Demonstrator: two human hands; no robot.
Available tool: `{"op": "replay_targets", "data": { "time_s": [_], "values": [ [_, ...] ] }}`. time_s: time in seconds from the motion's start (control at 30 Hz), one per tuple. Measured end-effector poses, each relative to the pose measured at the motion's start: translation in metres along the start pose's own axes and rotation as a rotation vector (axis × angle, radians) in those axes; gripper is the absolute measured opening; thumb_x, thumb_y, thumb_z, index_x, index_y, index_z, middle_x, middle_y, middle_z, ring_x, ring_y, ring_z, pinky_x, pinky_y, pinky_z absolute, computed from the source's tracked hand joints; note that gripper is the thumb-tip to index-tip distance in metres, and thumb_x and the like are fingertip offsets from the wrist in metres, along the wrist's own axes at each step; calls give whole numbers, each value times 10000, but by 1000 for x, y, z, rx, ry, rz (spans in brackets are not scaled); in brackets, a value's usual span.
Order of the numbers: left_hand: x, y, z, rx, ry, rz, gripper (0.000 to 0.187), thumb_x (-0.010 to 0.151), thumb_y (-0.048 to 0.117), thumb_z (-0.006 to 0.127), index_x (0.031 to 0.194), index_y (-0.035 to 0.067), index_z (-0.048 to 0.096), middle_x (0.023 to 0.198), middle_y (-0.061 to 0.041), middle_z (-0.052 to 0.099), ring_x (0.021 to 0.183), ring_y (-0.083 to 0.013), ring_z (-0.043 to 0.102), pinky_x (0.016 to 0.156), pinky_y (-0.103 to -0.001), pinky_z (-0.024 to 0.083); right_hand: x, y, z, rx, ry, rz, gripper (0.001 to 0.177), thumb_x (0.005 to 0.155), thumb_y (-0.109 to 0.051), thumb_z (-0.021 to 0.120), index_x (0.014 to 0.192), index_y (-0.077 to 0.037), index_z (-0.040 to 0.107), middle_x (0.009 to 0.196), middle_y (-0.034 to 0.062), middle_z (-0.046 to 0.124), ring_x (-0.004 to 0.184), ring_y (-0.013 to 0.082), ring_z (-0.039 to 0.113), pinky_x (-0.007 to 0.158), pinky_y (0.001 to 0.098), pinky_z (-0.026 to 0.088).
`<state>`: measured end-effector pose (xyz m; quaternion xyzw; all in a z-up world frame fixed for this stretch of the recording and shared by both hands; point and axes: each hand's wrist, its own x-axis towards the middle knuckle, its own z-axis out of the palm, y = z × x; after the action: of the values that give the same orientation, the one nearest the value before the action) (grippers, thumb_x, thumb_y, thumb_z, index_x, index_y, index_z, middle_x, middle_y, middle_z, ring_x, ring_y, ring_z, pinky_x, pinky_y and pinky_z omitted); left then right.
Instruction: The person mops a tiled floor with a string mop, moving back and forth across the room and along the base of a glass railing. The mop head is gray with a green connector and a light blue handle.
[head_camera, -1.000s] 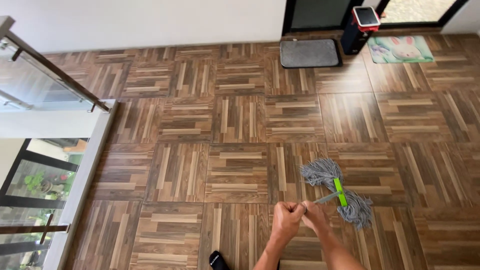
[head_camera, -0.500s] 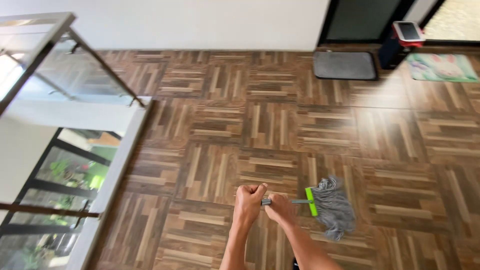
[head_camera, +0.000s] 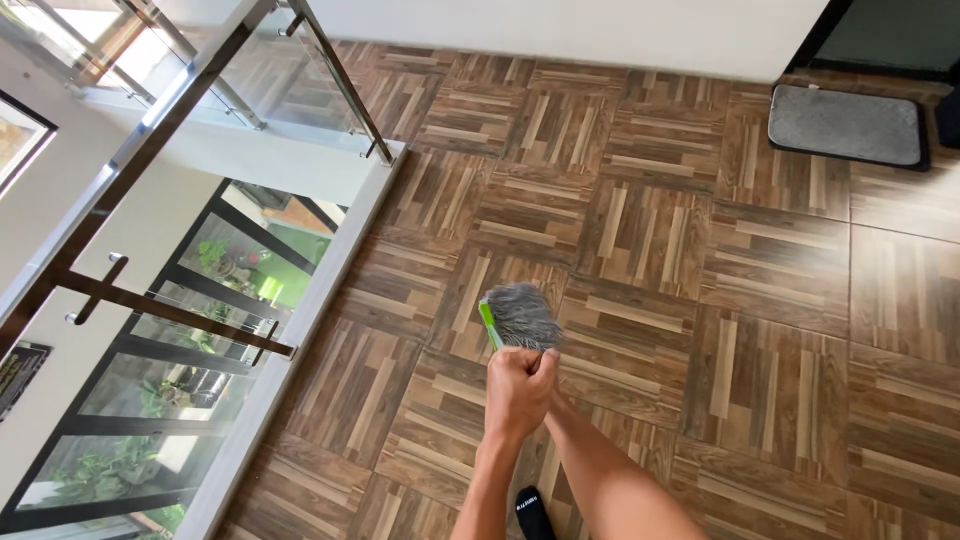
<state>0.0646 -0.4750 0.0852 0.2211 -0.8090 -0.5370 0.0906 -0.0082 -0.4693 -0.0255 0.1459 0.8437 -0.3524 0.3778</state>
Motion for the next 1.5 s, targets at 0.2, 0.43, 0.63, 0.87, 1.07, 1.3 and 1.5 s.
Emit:
{"op": "replay_targets", "data": {
  "time_s": [0.2,0.43,0.63,0.87,1.07,1.3,1.5],
  "values": [
    [-9,-2,-30,-353,124,-95,438,857,129,706,466,138,509,449,74,421,522,-83,371,444,-267,257,5,33,6,-675,-3,-490,405,901,-381,511,1178,-200,745,1217,35,752,1178,266,704,969,497,573],
    [-28,-17,41,-580,77,-126,476,931,93,663,489,124,487,341,-35,372,342,-94,350,404,-210,291,-10,118,-80,-470,124,-615,262,829,-351,637,1009,-222,777,1023,103,784,1056,346,737,896,496,601],
    [-75,-15,172,-661,-142,-125,527,937,147,650,451,134,444,368,-33,397,353,-108,310,426,-303,277,-13,228,-181,-679,166,-312,247,881,-263,542,973,-177,754,1032,160,757,1030,409,721,873,518,575],
    [-169,1,324,-532,-283,-257,523,901,102,688,509,199,355,505,69,291,489,-60,233,467,-310,174,32,431,-259,-446,290,-181,196,889,-343,552,998,-261,692,1051,17,741,1076,283,680,907,454,532],
    [-167,48,314,-370,-439,-306,458,972,153,671,534,171,539,481,35,454,429,-93,337,457,-280,345,39,434,-268,-188,237,-84,151,920,-229,580,863,-179,710,871,16,737,816,185,679,710,349,542],
    [-94,-24,240,-466,-100,-282,545,886,222,742,460,153,408,425,2,380,413,-93,327,434,-305,278,42,324,-198,-417,159,-279,218,893,-177,502,835,-160,711,950,172,727,937,431,700,818,521,543],
    [-78,-15,110,-440,100,-319,532,913,236,663,436,106,466,398,-4,387,426,-94,324,511,-302,269,63,255,-83,-304,169,-716,152,780,-161,562,783,-257,679,800,35,729,844,331,698,757,435,506]
  ]
}}
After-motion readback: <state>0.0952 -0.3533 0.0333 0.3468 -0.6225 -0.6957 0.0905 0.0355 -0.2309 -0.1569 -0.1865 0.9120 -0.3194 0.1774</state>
